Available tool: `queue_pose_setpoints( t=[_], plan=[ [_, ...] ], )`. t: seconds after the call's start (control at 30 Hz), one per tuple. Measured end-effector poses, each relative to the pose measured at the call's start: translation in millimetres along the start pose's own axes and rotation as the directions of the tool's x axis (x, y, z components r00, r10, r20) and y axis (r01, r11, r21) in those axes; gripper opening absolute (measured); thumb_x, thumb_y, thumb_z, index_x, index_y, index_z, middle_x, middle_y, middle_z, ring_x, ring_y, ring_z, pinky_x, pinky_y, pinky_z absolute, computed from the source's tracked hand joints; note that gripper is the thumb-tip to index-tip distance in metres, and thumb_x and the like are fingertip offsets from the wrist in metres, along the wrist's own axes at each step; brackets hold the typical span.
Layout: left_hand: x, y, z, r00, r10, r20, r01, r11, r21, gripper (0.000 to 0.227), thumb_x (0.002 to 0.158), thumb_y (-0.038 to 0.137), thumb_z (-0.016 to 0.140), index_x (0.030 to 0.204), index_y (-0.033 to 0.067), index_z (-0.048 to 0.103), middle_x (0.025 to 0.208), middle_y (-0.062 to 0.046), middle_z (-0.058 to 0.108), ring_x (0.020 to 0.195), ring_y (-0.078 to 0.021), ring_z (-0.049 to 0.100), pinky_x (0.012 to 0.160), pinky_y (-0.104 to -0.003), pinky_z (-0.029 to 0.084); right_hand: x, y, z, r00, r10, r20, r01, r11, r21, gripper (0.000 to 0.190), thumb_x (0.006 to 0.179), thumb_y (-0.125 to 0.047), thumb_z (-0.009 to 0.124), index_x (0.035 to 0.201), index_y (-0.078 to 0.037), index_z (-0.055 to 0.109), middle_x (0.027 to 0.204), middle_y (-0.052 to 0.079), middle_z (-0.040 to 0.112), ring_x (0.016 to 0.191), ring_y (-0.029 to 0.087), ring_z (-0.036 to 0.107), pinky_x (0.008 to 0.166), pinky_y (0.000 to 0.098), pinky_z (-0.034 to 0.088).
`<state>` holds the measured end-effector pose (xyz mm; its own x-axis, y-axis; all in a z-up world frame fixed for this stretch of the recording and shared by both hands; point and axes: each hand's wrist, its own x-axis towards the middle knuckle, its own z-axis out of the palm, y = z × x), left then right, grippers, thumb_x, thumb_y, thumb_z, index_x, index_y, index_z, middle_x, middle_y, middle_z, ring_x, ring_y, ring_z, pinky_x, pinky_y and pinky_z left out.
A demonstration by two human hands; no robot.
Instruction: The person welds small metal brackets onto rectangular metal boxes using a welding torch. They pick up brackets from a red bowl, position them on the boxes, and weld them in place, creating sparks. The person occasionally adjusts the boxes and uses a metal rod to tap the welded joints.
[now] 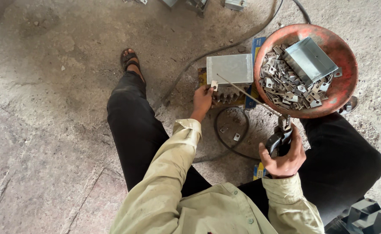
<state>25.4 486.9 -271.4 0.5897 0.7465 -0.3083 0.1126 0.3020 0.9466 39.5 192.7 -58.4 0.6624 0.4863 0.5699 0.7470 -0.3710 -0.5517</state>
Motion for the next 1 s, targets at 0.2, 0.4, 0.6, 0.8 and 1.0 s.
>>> queue_pose_setpoints(
  t=[0.2,0.4,0.6,0.8,1.0],
  plan=[
    [0.6,-0.6,-4.0,0.997,-0.036,-0.068,0.037,0.999,0.004,0.022,0.100,0.018,0.066,0.103,-0.0024,0.074,0.077,-0.010,0.077,0.049,-0.0143,0.063,0.044,-0.031,0.048,15.4,-10.5,-5.5,0.945,-0.323,0.057,0.328,0.932,-0.155,0.052,0.077,-0.019,0.081,0.122,0.000,0.062,0.129,0.038,0.058,0.096,0.048,0.069,0.077,0.0464,0.061],
    [-8.1,12.6,-3.7,0.962,0.084,-0.259,0.030,0.912,0.410,0.030,0.093,0.031,0.068,0.095,0.0020,0.077,0.078,-0.014,0.076,0.075,-0.0289,0.074,0.072,-0.041,0.053,16.5,-3.5,-3.7,0.822,-0.570,0.008,0.550,0.790,-0.271,0.044,0.104,-0.010,0.078,0.134,-0.032,0.054,0.145,0.035,0.044,0.112,0.054,0.069,0.077,0.0459,0.063],
    [-12.5,18.0,1.7,0.956,0.088,-0.281,0.033,0.916,0.400,0.031,0.092,0.032,0.066,0.095,0.0022,0.076,0.081,-0.015,0.076,0.080,-0.0323,0.075,0.077,-0.043,0.054,16.4,-6.0,-4.2,0.865,-0.500,0.049,0.494,0.830,-0.257,0.041,0.093,-0.011,0.078,0.118,-0.034,0.055,0.135,0.038,0.051,0.097,0.051,0.070,0.066,0.0478,0.062],
    [-13.7,25.7,3.6,0.962,0.002,-0.274,0.120,0.897,0.425,0.033,0.092,0.034,0.063,0.089,0.0045,0.078,0.076,-0.014,0.079,0.079,-0.0306,0.078,0.081,-0.041,0.056,17.3,-9.7,-3.6,0.913,-0.403,0.054,0.407,0.897,-0.172,0.035,0.086,-0.015,0.079,0.113,-0.026,0.060,0.131,0.039,0.055,0.095,0.050,0.070,0.068,0.0498,0.062],
    [-9.5,23.3,2.7,0.946,0.102,-0.307,0.071,0.860,0.505,0.028,0.090,0.032,0.066,0.095,0.0070,0.078,0.086,-0.017,0.076,0.088,-0.0391,0.073,0.081,-0.047,0.054,16.8,-11.0,-3.8,0.912,-0.408,0.049,0.411,0.896,-0.168,0.035,0.087,-0.014,0.079,0.113,-0.027,0.060,0.132,0.038,0.057,0.096,0.049,0.070,0.072,0.0483,0.062]
  ],
)
